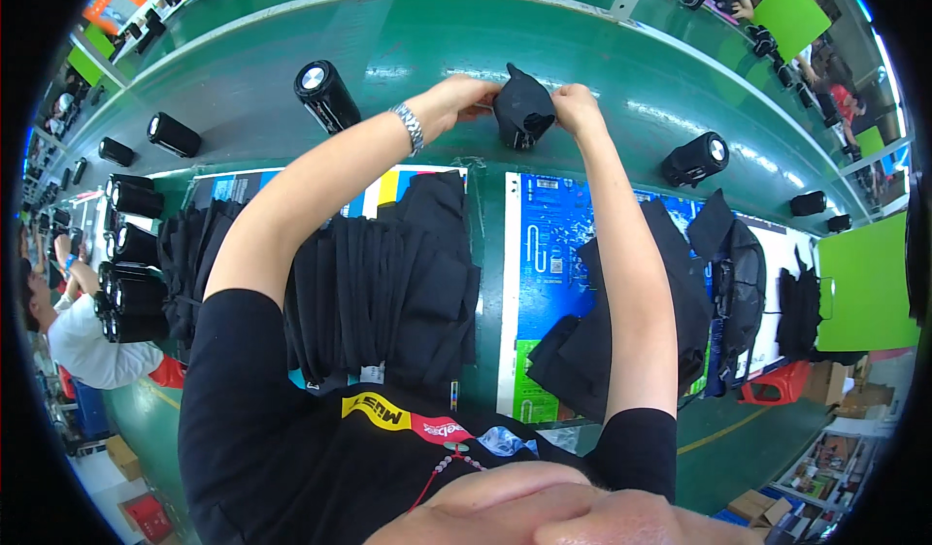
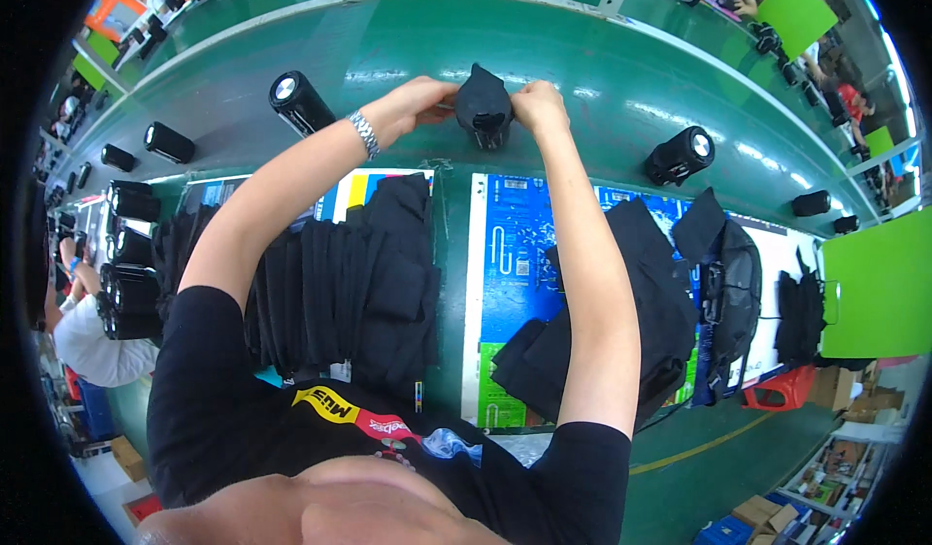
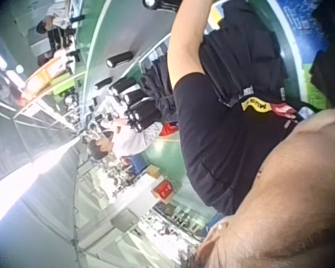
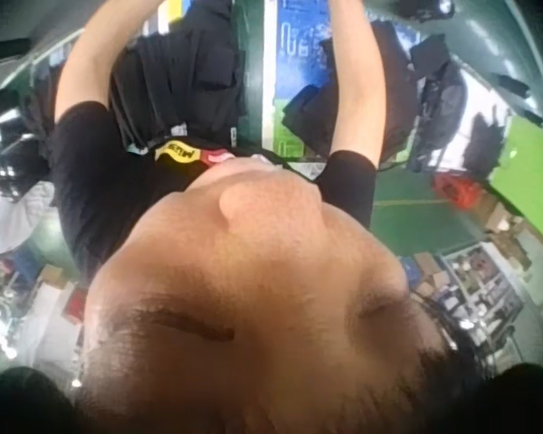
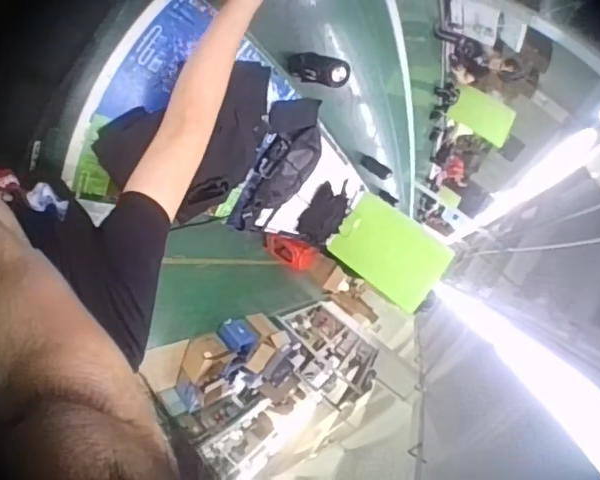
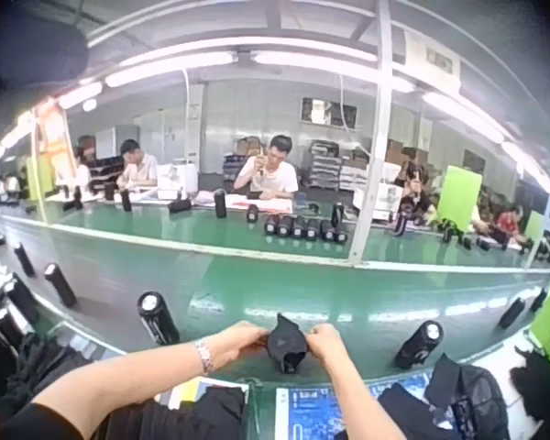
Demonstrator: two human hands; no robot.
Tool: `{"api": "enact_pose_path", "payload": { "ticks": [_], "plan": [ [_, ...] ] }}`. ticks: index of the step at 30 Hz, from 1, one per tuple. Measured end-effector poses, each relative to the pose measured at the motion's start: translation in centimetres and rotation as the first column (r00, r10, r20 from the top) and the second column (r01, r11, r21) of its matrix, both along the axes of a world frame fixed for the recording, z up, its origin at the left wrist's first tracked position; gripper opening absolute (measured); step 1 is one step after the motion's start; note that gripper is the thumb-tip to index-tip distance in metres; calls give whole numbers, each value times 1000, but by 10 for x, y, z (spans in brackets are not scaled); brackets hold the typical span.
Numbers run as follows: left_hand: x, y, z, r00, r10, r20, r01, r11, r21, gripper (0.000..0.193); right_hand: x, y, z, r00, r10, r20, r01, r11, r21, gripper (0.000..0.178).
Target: The person places black fabric components onto a series of cylindrical electronic housings by hand, fitting the fabric over the top and sides of each unit on the assembly line.
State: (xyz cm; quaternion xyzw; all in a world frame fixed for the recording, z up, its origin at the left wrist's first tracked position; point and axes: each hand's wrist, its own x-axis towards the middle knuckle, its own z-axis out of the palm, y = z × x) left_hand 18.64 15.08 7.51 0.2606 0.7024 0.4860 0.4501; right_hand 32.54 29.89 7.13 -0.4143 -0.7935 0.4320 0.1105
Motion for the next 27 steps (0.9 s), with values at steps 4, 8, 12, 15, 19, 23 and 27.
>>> {"api": "enact_pose_path", "payload": {
  "ticks": [4,8,12,15,19,23,27],
  "plan": [
    [21,40,15,816,-150,558,-20,958,287,43,4,22,-7,999,0,54,-5,995,100,20],
    [37,53,-7,913,-11,407,-99,964,248,30,18,27,-10,996,-42,83,42,999,-3,18],
    [53,73,-50,959,57,277,-157,921,356,30,44,33,-34,992,-105,-75,94,986,-137,15],
    [14,96,-89,953,232,-196,-148,919,365,39,34,29,-38,995,-32,-99,41,996,85,16],
    [10,109,-121,618,304,-725,-28,930,366,42,41,28,-46,998,-62,18,53,948,313,16],
    [29,102,-121,428,236,-872,106,946,308,39,51,22,-37,969,-167,183,82,914,397,17],
    [25,88,-96,398,234,-887,-19,969,247,43,44,9,-21,956,-195,219,76,886,457,20]
  ]
}}
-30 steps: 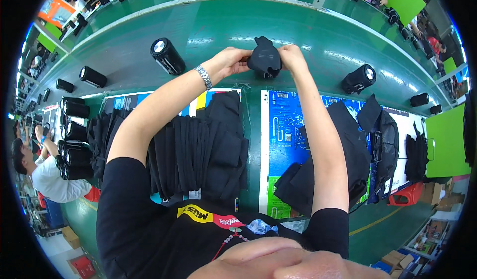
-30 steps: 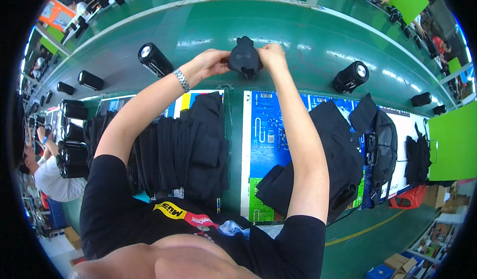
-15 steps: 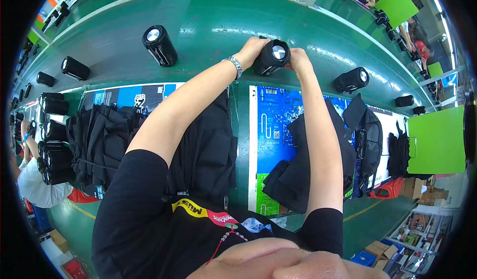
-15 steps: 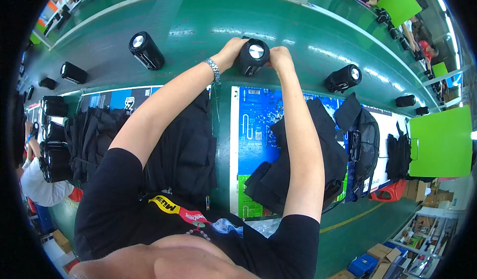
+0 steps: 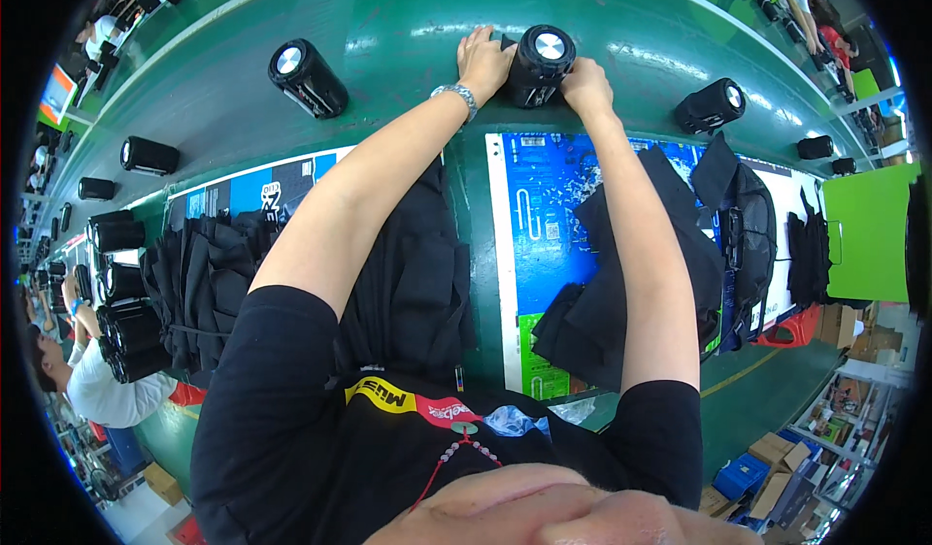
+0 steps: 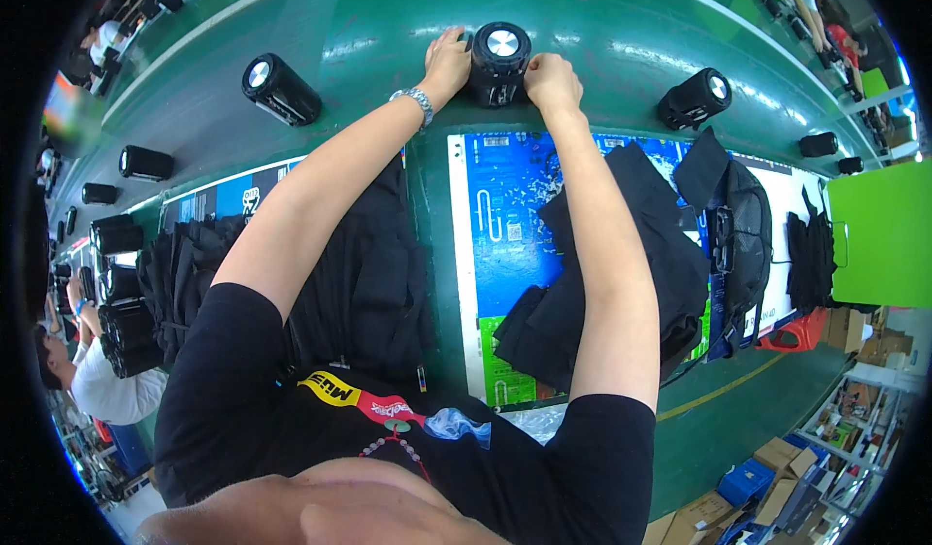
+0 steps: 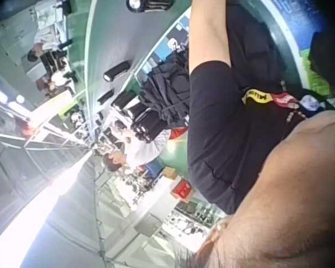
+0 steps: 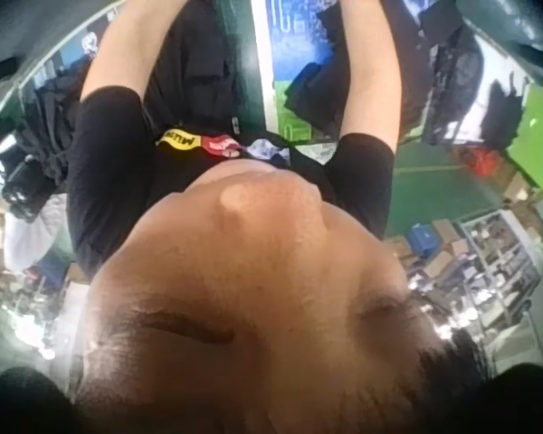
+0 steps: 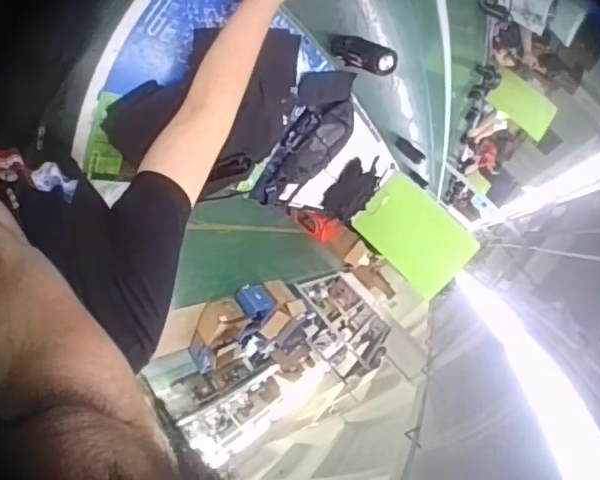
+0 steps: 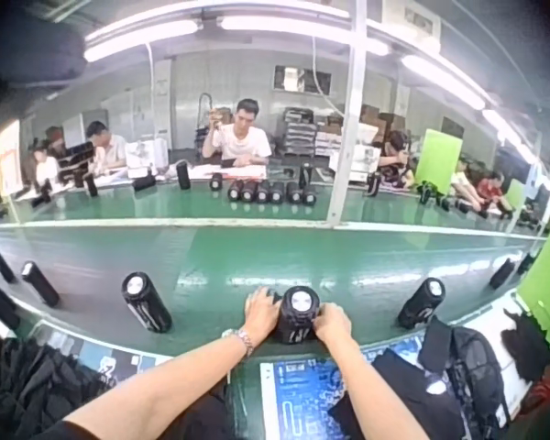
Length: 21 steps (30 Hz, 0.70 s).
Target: The person places black fabric components onto a series of cylindrical electronic housings by hand, fitting the fabric over the top and sides of each unit on the assembly line.
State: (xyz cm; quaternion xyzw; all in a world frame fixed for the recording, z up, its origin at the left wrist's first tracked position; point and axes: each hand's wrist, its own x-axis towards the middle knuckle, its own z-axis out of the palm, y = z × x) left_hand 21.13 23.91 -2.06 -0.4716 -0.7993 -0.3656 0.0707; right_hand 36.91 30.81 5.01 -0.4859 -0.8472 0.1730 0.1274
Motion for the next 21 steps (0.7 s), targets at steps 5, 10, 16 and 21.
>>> {"api": "enact_pose_path", "payload": {
  "ticks": [5,10,16,21],
  "plan": [
    [22,-11,76,719,-359,595,82,894,441,58,13,10,-5,999,-52,-10,52,999,-11,21],
    [39,-36,131,881,-442,-170,421,895,-145,73,24,-6,12,998,51,-29,-48,994,95,31],
    [38,-54,112,262,-542,798,-112,805,583,45,12,-58,21,409,-672,-618,-350,509,-786,76],
    [47,-68,107,431,-485,761,168,871,461,49,7,-51,26,147,-448,-882,-566,693,-447,54]
  ]
}}
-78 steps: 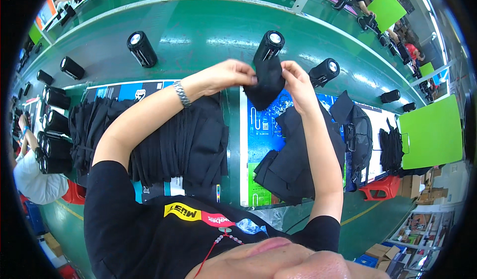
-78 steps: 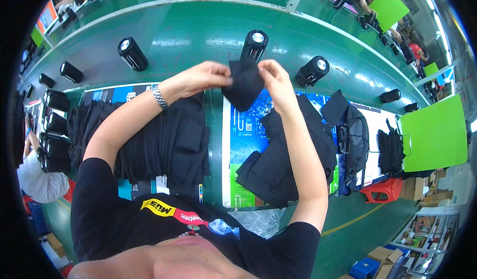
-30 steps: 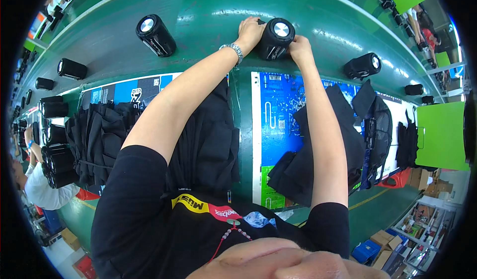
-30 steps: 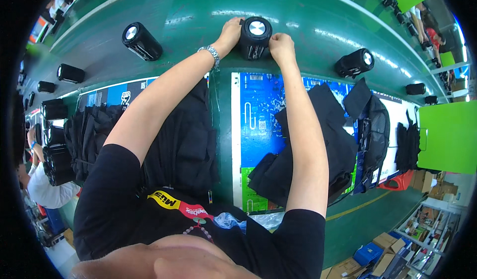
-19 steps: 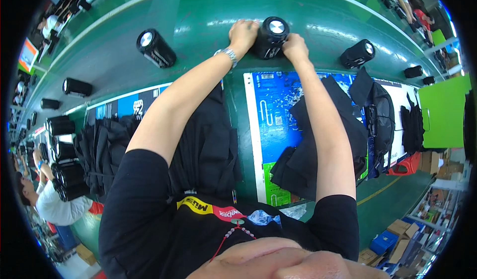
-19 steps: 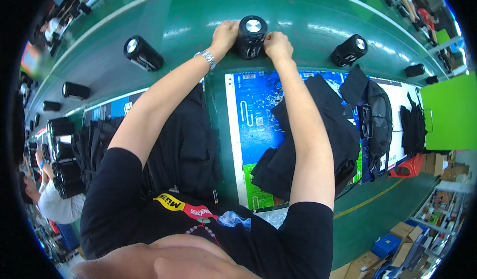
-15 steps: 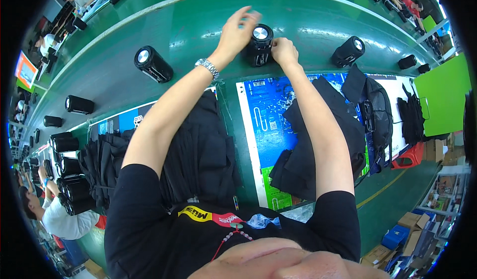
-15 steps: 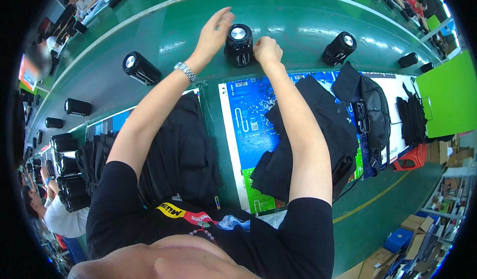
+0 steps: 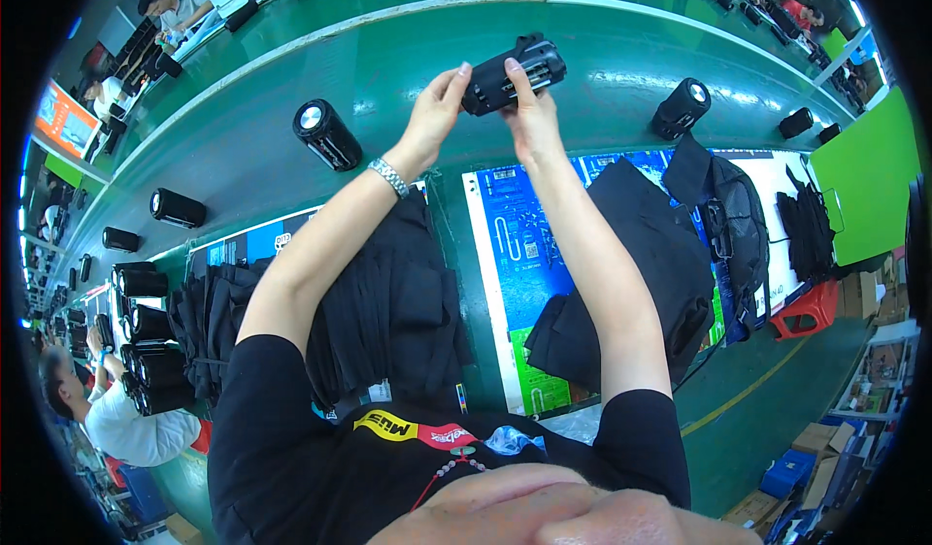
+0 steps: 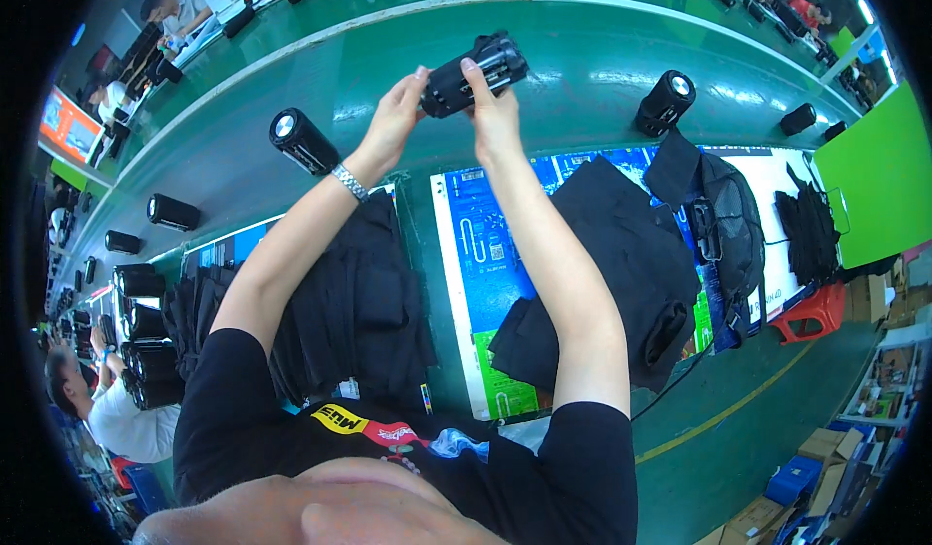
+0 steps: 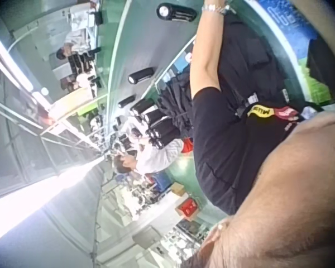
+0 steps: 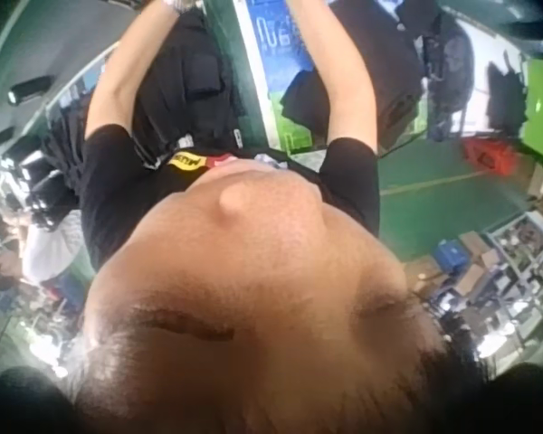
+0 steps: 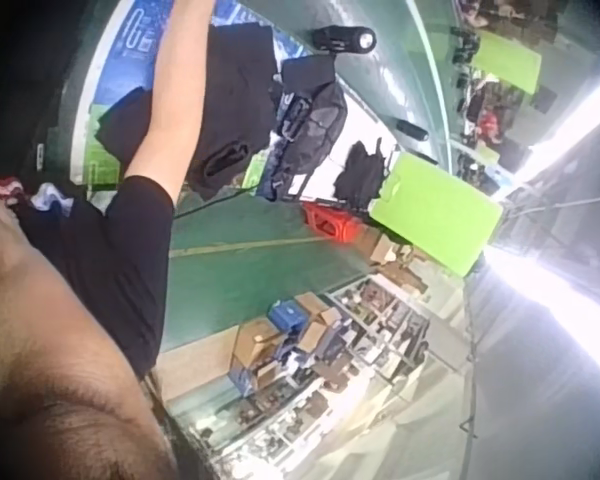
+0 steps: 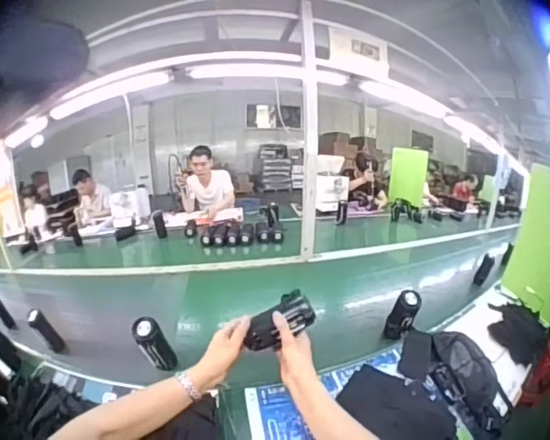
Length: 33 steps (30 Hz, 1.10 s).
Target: The person places black fabric components onto a series of cylindrical electronic housings by hand, fitting the fabric over the top and sides of each unit on the assembly line.
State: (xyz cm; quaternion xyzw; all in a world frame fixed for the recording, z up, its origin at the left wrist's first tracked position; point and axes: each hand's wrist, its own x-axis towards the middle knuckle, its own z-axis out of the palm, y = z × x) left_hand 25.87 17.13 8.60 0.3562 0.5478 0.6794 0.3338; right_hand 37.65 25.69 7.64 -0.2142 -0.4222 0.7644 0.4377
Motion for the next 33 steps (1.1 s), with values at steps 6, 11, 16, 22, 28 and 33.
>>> {"api": "enact_pose_path", "payload": {
  "ticks": [6,11,16,22,28,33],
  "plan": [
    [-17,18,38,871,53,-489,-17,997,79,40,23,7,-29,933,-220,284,11,807,591,66],
    [-32,50,51,773,-164,-613,164,985,-55,29,18,5,-25,891,-250,379,-49,777,627,75],
    [-43,77,48,650,-444,-616,230,888,-397,30,28,7,-5,929,-153,336,-42,860,509,84],
    [-37,78,57,239,-183,-954,98,982,-164,31,28,21,0,885,-227,407,-45,828,559,65],
    [-16,65,67,107,77,-991,170,981,95,27,44,38,5,858,-69,509,-220,846,486,71],
    [10,61,87,95,-30,-995,143,990,-16,27,46,51,13,842,-131,523,-208,816,540,73]
  ]
}}
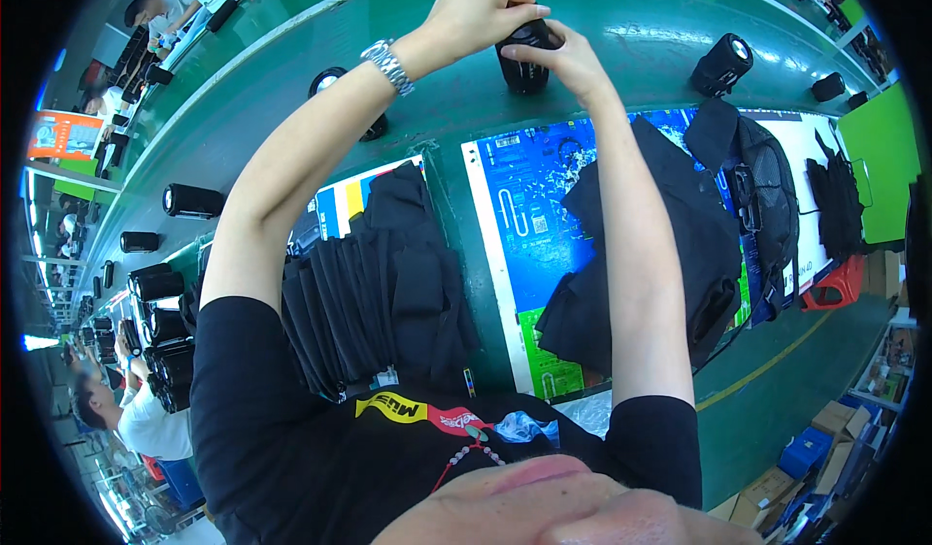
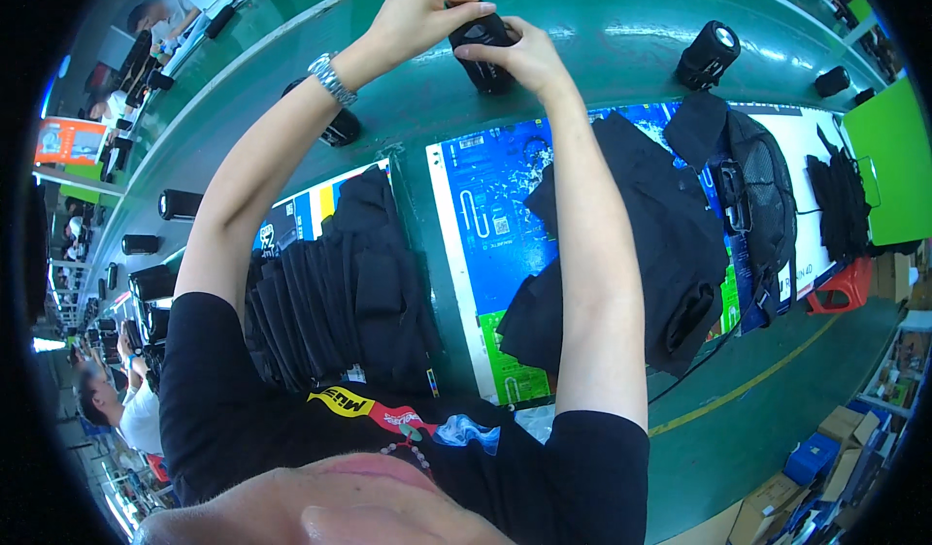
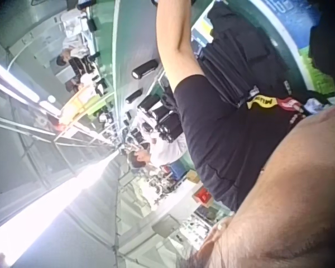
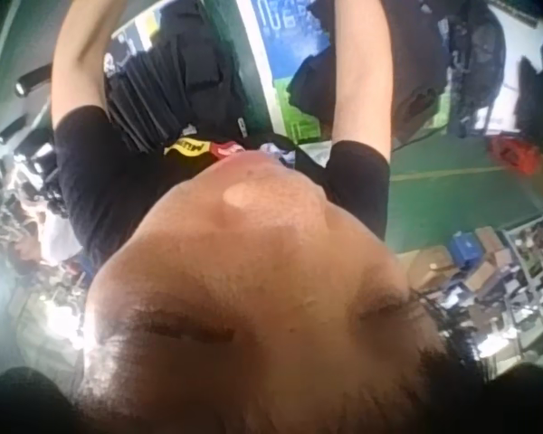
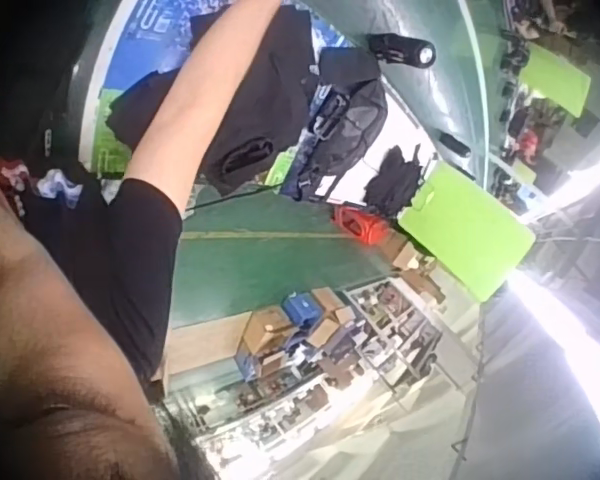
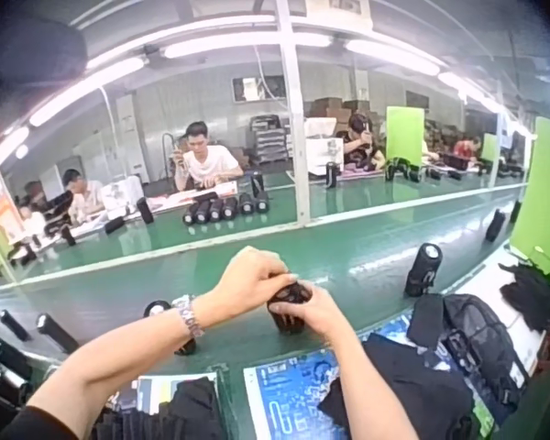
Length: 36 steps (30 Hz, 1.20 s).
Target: The person places black fabric components onto a series of cylindrical electronic housings by hand, fitting the fabric over the top and sides of each unit on the assembly line.
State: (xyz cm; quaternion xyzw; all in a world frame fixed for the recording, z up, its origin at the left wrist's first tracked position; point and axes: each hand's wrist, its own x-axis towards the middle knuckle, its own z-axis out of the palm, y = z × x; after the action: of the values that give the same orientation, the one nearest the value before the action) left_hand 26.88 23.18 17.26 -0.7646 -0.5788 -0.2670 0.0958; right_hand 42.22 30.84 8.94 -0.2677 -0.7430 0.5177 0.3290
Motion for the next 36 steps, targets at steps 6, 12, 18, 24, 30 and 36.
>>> {"api": "enact_pose_path", "payload": {
  "ticks": [6,12,18,24,30,36],
  "plan": [
    [11,12,2,943,48,329,-14,994,-105,30,-2,21,10,988,25,153,-20,999,-33,63],
    [9,23,-25,754,-97,650,15,991,130,27,32,32,-3,956,166,243,-212,961,176,84],
    [-20,67,-89,-595,96,798,92,994,-51,59,4,58,-12,976,-186,-115,138,933,-333,101],
    [38,89,-97,-337,126,933,255,966,-39,69,-32,87,-30,830,-392,-397,142,836,-529,72],
    [41,96,-132,-250,-69,966,-15,998,67,52,-32,105,-73,811,-425,-403,232,865,-445,40],
    [55,111,-132,-292,-9,956,-80,997,-15,47,-4,111,-77,705,-701,109,674,710,204,39]
  ]
}}
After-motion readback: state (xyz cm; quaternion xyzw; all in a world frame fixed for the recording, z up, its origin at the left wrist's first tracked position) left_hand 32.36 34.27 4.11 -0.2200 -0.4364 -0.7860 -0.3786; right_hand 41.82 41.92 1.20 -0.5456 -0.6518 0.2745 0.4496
